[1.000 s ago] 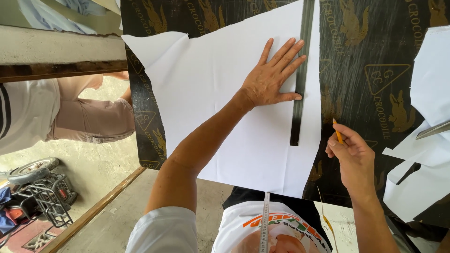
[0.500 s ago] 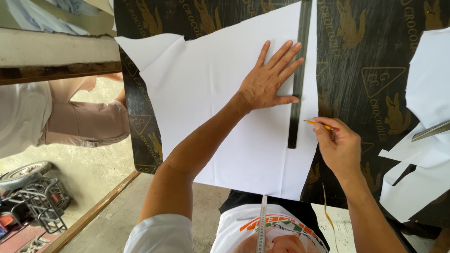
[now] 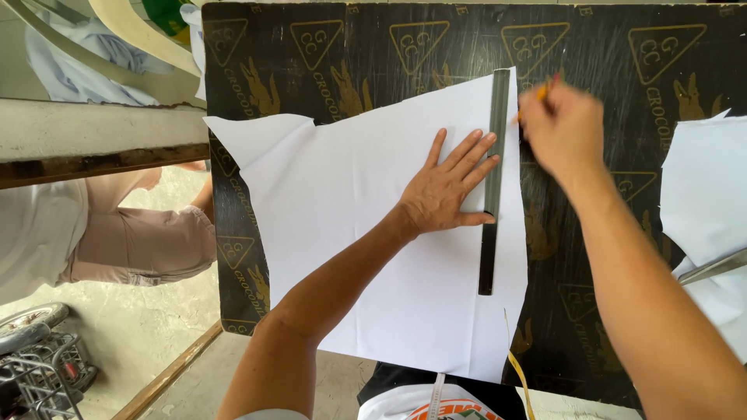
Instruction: The person measures and marks a piece of white fabric using a measuring tape, pencil, and ruler. They then use scissors to cut the fabric along the marked lines. The person repeats the measuring and cutting process on another piece of white fabric.
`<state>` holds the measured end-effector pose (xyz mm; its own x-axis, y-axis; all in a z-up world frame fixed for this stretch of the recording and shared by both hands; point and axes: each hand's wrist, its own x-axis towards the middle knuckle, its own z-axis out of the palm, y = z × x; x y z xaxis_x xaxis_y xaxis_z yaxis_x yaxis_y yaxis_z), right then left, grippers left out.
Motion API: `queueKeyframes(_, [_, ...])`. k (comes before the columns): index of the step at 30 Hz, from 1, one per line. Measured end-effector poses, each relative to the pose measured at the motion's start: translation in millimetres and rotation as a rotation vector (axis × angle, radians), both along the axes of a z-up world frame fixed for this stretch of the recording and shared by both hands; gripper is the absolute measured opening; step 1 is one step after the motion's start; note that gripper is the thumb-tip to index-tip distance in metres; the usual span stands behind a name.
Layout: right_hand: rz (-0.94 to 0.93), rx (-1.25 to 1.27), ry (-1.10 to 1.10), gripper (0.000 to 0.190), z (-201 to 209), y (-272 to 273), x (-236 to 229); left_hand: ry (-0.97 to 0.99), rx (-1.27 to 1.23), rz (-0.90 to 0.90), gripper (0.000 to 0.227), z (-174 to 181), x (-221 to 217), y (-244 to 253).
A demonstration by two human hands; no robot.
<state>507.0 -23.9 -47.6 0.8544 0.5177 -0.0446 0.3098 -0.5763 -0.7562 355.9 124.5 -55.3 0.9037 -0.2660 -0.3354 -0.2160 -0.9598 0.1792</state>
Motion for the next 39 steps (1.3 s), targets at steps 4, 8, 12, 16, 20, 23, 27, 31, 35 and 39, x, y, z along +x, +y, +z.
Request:
queueKeyframes(4, [-0.028, 0.146, -0.080, 0.010, -20.3, 28.5, 63.0, -0.006, 0.002, 0.011, 0.101, -2.9, -1.4, -1.4])
queueKeyframes(8, [-0.065, 0.374, -0.035, 0.015, 6.9, 21.5, 35.5, -0.008, -0.003, 0.015, 0.100, -2.9, -2.1, -1.5])
queueKeyframes(12, [-0.176, 0.265, 0.035, 0.015, 10.4, 1.5, -17.2, -0.007, -0.009, 0.019, 0.100, -4.1, -1.6, -1.0])
queueKeyframes(16, [-0.249, 0.240, 0.078, 0.016, -0.6, -4.6, -28.5, -0.020, -0.009, 0.029, 0.101, -3.7, -1.9, -2.2])
queueKeyframes(20, [-0.204, 0.219, 0.084, 0.014, -4.9, -5.1, -24.9, -0.036, -0.018, 0.038, 0.101, -5.1, -3.4, -3.2])
queueKeyframes(23, [-0.143, 0.175, 0.046, 0.013, 4.2, -4.7, -25.5, -0.150, -0.050, 0.016, 0.102, -14.6, -8.1, -2.1])
queueKeyframes(27, [-0.093, 0.111, 0.096, 0.013, 9.5, -7.2, -29.3, -0.241, 0.044, -0.029, 0.105, -16.4, -8.8, -1.0])
queueKeyframes(31, [-0.076, 0.008, 0.155, 0.012, 21.7, -19.2, -50.6, -0.232, -0.058, -0.005, 0.105, -17.4, -10.6, -3.8])
queueKeyframes(35, [0.016, -0.125, 0.186, 0.017, 36.4, -45.9, -89.9, -0.231, -0.084, 0.002, 0.103, -14.8, -8.0, -3.0])
queueKeyframes(39, [0.156, -0.150, 0.139, 0.016, 49.6, -86.3, -150.1, -0.197, -0.077, 0.002, 0.105, -15.3, -8.1, -4.4])
